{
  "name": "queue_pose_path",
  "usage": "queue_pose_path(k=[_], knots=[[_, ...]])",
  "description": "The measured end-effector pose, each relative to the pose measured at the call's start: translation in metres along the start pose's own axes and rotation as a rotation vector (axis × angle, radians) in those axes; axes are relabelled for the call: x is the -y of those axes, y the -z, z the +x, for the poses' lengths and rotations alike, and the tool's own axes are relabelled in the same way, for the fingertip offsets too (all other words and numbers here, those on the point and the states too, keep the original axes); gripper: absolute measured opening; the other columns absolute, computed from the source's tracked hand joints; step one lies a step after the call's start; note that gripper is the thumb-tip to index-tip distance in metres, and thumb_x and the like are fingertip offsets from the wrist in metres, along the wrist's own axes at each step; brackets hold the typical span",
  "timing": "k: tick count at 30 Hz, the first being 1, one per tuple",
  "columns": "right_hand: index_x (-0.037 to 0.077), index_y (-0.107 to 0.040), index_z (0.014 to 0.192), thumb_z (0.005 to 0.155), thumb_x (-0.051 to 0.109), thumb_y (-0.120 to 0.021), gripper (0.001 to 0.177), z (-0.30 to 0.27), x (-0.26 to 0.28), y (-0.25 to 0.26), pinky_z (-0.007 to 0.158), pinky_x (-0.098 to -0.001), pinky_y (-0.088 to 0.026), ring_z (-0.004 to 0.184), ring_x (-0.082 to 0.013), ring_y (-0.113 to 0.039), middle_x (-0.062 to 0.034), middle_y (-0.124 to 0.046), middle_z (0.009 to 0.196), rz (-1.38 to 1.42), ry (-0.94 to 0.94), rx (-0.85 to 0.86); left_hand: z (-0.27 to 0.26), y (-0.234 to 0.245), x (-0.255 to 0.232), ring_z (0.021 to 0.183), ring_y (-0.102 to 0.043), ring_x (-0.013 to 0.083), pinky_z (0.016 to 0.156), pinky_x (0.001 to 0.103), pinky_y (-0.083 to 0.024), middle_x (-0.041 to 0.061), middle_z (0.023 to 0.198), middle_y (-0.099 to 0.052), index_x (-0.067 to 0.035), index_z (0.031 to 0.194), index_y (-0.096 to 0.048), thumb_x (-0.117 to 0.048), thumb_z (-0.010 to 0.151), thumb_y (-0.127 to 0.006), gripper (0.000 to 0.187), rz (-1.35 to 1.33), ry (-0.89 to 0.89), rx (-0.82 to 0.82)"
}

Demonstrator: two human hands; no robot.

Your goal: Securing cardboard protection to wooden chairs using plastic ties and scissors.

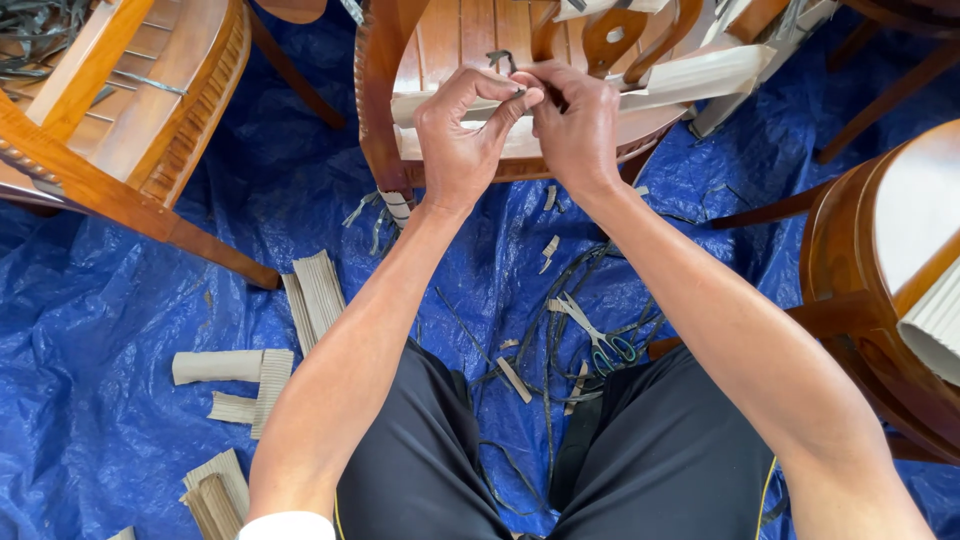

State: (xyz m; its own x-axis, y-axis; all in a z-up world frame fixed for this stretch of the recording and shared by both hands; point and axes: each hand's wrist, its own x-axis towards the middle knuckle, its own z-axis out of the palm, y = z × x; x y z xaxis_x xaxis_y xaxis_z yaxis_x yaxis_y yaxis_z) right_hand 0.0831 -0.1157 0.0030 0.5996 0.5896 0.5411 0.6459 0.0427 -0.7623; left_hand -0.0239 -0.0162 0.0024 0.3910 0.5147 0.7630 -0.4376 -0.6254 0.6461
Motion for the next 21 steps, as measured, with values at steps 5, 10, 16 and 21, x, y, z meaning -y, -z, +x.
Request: queue_pose_path(k=[5, 10, 16, 21], knots=[[-0.004, -0.069, 0.111, 0.1, -0.003, -0.067, 0.011, -0.003, 0.01, 0.009, 0.063, -0.034, -0.047, 0.075, -0.0195, -0.061, -0.0144, -0.066, 0.091, -0.139, 0.283, 0.094, 0.004, -0.002, -0.004, 0.095, -0.068, 0.0161, 0.086, 0.031, -0.056, 0.004, 0.092, -0.07, -0.005, 0.089, -0.073, -0.012, 0.085, -0.09, 0.019, 0.054, -0.063, -0.04], [-0.002, -0.072, 0.109, 0.105, 0.002, -0.062, 0.012, -0.001, 0.014, 0.011, 0.062, -0.0311, -0.049, 0.072, -0.0134, -0.064, -0.0086, -0.067, 0.085, -0.059, 0.19, 0.125, 0.004, -0.001, 0.003, 0.102, -0.067, 0.0179, 0.09, 0.032, -0.056, 0.004, 0.1, -0.071, -0.007, 0.099, -0.072, -0.015, 0.093, -0.084, 0.015, 0.059, -0.084, -0.005], [-0.002, -0.072, 0.1, 0.11, 0.014, -0.06, 0.023, 0.003, 0.022, 0.017, 0.055, -0.0267, -0.044, 0.064, -0.006, -0.056, -0.0023, -0.069, 0.076, 0.014, 0.017, 0.162, -0.002, 0.015, 0.022, 0.118, -0.061, 0.0226, 0.104, 0.035, -0.056, 0.009, 0.129, -0.054, -0.007, 0.134, -0.05, 0.002, 0.1, -0.059, 0.036, 0.031, -0.115, 0.166], [-0.003, -0.072, 0.099, 0.111, 0.014, -0.058, 0.025, 0.005, 0.023, 0.017, 0.057, -0.0239, -0.046, 0.066, -0.0046, -0.055, -0.002, -0.071, 0.081, 0.072, -0.057, 0.175, 0.007, 0.023, 0.007, 0.124, -0.052, 0.034, 0.105, 0.041, -0.047, 0.013, 0.132, -0.049, -0.007, 0.135, -0.044, 0.001, 0.082, -0.069, 0.059, 0.32, -0.237, 0.314]])
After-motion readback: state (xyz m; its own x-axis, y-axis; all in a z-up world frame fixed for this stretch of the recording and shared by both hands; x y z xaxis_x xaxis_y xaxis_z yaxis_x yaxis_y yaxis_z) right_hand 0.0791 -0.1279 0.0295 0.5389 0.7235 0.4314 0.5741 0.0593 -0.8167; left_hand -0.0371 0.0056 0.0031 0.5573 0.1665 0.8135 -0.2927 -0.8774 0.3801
